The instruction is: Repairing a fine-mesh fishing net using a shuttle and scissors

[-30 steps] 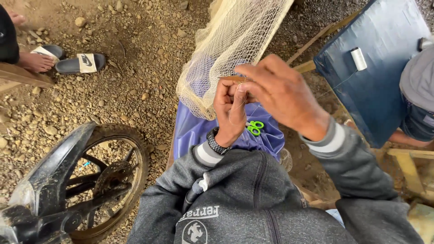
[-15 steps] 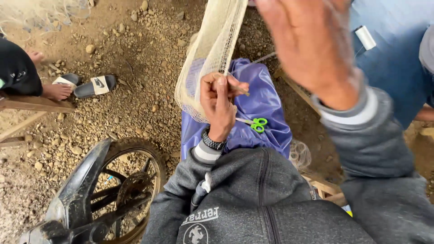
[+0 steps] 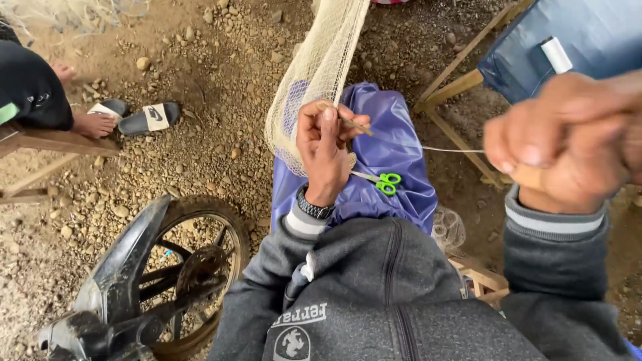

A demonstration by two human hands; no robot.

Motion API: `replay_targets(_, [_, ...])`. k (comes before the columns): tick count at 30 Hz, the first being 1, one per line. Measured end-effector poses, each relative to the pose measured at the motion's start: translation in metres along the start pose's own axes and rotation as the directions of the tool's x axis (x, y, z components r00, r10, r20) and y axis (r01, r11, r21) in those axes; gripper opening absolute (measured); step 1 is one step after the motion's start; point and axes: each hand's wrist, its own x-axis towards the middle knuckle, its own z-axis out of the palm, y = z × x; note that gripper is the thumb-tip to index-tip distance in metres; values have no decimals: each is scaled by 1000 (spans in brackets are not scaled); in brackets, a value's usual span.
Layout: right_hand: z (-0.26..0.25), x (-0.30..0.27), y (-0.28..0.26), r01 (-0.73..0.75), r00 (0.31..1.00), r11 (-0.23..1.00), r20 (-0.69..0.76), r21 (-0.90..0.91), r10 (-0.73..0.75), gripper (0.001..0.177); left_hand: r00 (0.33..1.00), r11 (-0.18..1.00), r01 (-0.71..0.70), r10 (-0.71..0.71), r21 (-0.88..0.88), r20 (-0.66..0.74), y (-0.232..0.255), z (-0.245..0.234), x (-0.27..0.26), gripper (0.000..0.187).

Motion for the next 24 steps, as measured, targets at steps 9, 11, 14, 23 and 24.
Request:
replay_targets(9, [39,-17,-11,56,921,132,102,-990,375,24,997,993,78,-78,-85,10,2,-10,0,10])
replay_targets(11, [55,-31,4,155,752,287,301,-945,586,29,996,990,85,-86,-115,-5,2,-10,2,9])
replay_targets(14, [112,-26,1,129,817,632,443,-764,369,30,999,997,40,-39,-66,21,4,-9,-1,11])
replay_targets(23, [209,-16,55,306,871,631,478,-713,118,65,978,983,-176,168,54,128,0,-18,-16,8])
replay_targets(24, [211,-15,57,310,869,629,481,-713,117,65,977,982,-179,172,50,128,2,-16,-16,8])
